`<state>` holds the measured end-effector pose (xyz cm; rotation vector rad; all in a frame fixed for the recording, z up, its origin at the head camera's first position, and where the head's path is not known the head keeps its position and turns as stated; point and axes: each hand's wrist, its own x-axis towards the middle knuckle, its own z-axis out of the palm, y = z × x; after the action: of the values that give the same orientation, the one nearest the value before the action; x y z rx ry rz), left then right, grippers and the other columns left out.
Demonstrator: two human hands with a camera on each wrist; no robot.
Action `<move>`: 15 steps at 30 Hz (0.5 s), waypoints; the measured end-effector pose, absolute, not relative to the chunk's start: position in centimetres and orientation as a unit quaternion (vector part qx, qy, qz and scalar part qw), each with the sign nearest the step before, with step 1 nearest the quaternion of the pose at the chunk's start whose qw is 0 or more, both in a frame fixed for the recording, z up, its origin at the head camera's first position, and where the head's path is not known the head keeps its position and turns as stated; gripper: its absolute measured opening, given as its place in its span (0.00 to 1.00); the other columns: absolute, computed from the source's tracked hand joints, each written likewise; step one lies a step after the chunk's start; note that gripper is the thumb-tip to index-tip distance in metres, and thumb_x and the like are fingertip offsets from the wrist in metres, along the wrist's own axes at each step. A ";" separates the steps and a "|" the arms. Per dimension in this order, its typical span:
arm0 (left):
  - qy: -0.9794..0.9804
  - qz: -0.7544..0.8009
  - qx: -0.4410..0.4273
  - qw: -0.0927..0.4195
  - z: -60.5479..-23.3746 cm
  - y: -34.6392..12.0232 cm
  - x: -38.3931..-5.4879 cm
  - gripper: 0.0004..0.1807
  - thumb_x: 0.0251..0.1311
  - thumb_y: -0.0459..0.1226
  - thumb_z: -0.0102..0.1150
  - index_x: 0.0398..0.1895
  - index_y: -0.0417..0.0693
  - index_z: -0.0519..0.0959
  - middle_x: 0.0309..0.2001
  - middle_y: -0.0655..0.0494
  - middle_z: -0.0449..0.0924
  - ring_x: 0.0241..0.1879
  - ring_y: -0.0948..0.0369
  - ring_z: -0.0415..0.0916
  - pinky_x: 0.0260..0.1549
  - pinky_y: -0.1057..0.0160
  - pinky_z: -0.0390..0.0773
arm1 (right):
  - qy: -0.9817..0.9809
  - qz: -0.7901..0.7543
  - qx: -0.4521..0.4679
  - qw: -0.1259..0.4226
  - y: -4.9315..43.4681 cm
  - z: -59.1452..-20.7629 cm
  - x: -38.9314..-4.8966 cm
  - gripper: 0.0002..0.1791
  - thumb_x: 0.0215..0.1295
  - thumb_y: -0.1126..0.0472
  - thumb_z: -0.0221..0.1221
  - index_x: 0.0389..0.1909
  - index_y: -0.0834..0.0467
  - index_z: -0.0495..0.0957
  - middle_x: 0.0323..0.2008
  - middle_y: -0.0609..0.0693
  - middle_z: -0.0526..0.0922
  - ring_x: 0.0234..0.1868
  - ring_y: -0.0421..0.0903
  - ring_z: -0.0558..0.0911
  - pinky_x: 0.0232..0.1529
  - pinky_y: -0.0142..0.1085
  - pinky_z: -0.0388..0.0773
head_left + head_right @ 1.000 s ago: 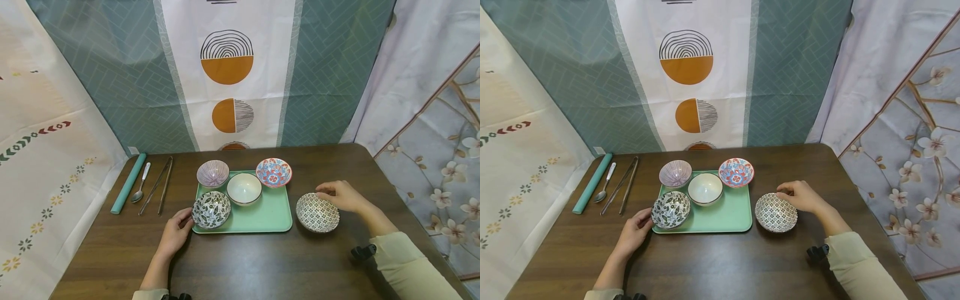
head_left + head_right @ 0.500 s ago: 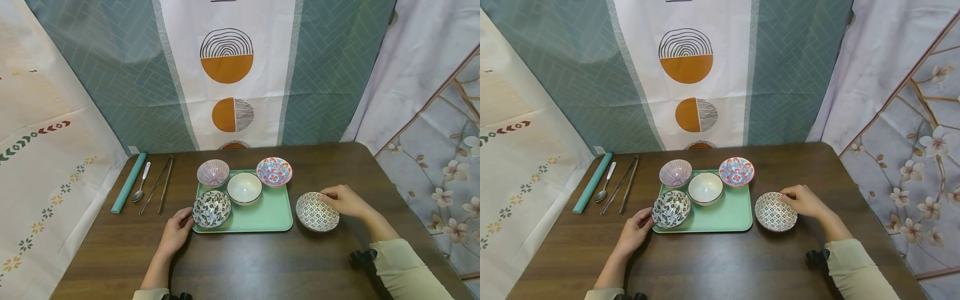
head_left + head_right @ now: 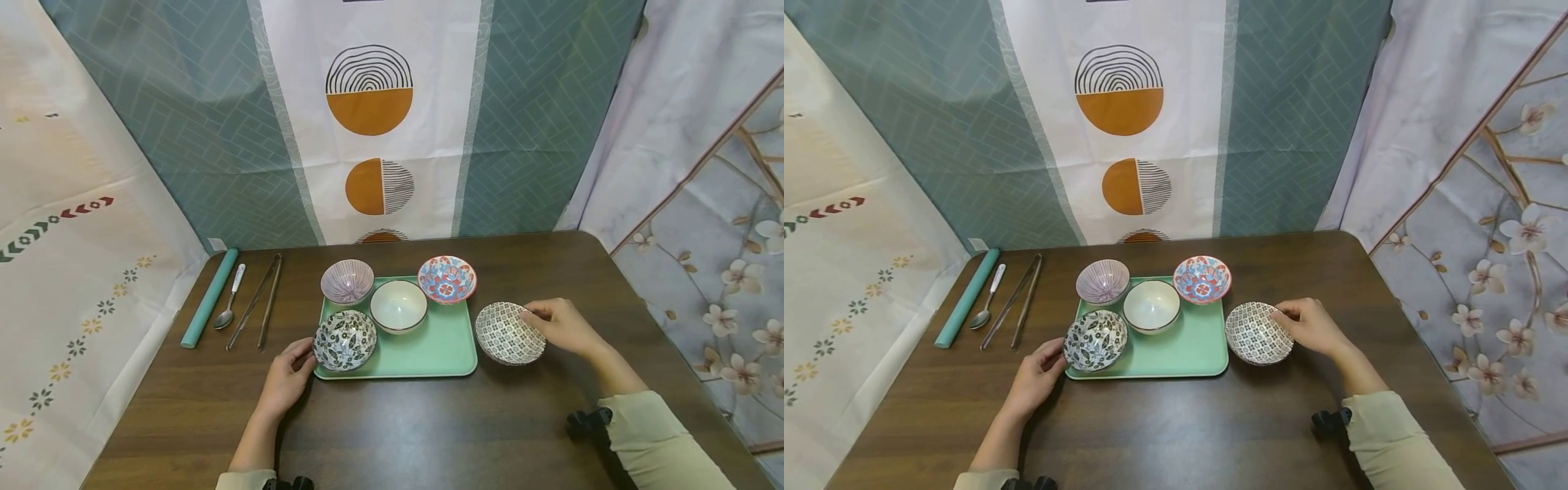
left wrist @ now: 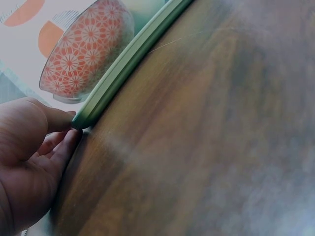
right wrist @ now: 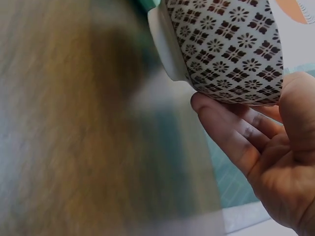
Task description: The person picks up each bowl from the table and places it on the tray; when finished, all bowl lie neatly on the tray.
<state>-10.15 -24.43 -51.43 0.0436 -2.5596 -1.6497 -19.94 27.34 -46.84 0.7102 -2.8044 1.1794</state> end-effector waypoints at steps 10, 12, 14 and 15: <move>-0.842 -0.536 0.015 0.055 -51.6 -24.5 -10.2 0.19 0.66 0.21 0.58 0.60 0.27 0.77 0.61 0.37 0.75 0.59 0.47 0.76 0.52 0.76 0.75 | -0.881 0.406 0.240 0.015 23.6 -45.9 -20.7 0.07 0.70 0.66 0.62 0.39 0.63 0.88 0.32 0.50 0.89 0.31 0.37 0.82 0.33 0.32 0.80; -0.842 -0.536 0.016 0.053 -51.6 -24.5 -10.2 0.19 0.66 0.21 0.58 0.60 0.27 0.77 0.62 0.37 0.75 0.59 0.47 0.76 0.53 0.76 0.75 | -0.878 0.411 0.245 0.009 22.6 -45.9 -20.8 0.07 0.69 0.66 0.62 0.39 0.63 0.88 0.32 0.50 0.89 0.31 0.38 0.82 0.33 0.32 0.80; -0.843 -0.535 0.018 0.050 -51.6 -24.5 -10.2 0.19 0.66 0.21 0.58 0.60 0.27 0.77 0.62 0.37 0.75 0.59 0.47 0.76 0.53 0.76 0.75 | -0.876 0.414 0.247 0.001 21.6 -45.9 -20.9 0.07 0.69 0.66 0.62 0.39 0.62 0.88 0.32 0.50 0.88 0.30 0.39 0.82 0.32 0.32 0.80; -0.843 -0.535 0.019 0.049 -51.6 -24.4 -10.2 0.19 0.66 0.21 0.58 0.60 0.27 0.77 0.62 0.37 0.75 0.59 0.47 0.76 0.53 0.76 0.75 | -0.876 0.413 0.249 -0.002 21.2 -45.8 -20.9 0.07 0.69 0.66 0.62 0.39 0.62 0.88 0.32 0.49 0.88 0.30 0.39 0.81 0.32 0.33 0.79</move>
<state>-10.23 -24.44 -51.58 0.0578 -2.5697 -1.6295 -20.86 21.16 -45.84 0.7842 -2.7551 1.3000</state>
